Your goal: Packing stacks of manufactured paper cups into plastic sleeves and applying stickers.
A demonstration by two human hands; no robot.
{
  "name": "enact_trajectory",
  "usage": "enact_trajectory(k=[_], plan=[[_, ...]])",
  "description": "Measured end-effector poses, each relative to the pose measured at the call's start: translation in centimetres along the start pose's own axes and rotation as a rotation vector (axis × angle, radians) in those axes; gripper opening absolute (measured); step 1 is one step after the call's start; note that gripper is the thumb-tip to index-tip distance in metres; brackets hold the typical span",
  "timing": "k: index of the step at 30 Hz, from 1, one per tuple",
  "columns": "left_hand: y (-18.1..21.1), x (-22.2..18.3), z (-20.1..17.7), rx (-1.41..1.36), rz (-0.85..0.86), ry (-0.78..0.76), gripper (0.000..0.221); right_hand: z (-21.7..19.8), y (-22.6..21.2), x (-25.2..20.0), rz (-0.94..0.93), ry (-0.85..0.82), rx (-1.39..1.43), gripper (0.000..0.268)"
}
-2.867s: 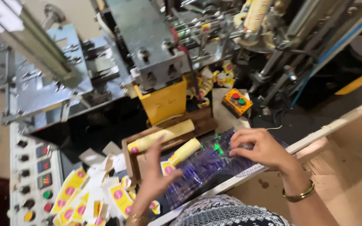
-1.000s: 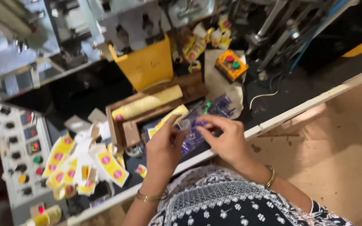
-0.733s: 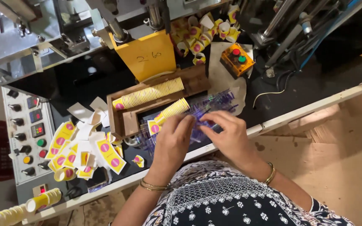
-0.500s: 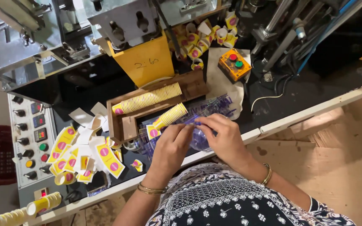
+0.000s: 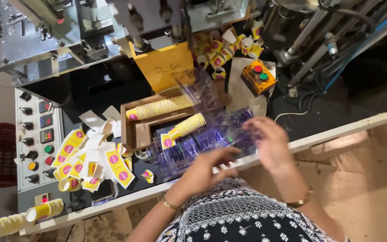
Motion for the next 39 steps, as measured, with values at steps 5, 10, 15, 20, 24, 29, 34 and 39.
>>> enact_trajectory(k=[5, 10, 15, 20, 24, 29, 34, 39], plan=[[-2.2, -1.8, -3.6, 0.124, 0.083, 0.129, 0.049, -7.1, -9.3, -1.6, 0.062, 0.016, -0.374, 0.024], [-7.7, -3.5, -10.5, 0.381, -0.285, 0.313, 0.035, 1.1, -16.1, -4.8, -0.243, -0.005, -1.501, 0.023], [-13.1, -4.5, -16.8, 0.836, -0.193, 0.695, 0.033, 5.8, -7.0, 1.7, -0.012, -0.124, -1.789, 0.021], [-16.2, -3.5, -20.5, 1.019, -0.151, 0.802, 0.039, 4.8, 8.5, 14.0, -0.306, -0.305, -1.467, 0.016], [-17.5, -2.1, -22.4, 1.085, -0.156, 0.777, 0.047, 8.3, 12.7, 17.2, -0.371, -0.421, -1.184, 0.021], [-20.1, -0.7, -23.3, 1.13, -0.269, 0.713, 0.039, 6.8, 14.4, 20.0, -0.113, -0.482, -1.165, 0.023], [-19.0, -0.3, -23.5, 1.19, -0.253, 0.805, 0.041, 4.5, 14.6, 21.4, 0.04, -0.435, -1.058, 0.024], [-20.7, -0.3, -24.3, 1.053, -0.332, 0.751, 0.037, -0.2, 12.8, 20.8, 0.207, -0.346, -0.851, 0.018]])
Point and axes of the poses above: each hand's wrist, its own x-axis towards the middle knuckle, its own z-axis out of the palm, y = z × x, the point moved 6 cm from there along x, towards the middle knuckle, and after that the axes turned 1 degree about z, right-handed, at the moved point
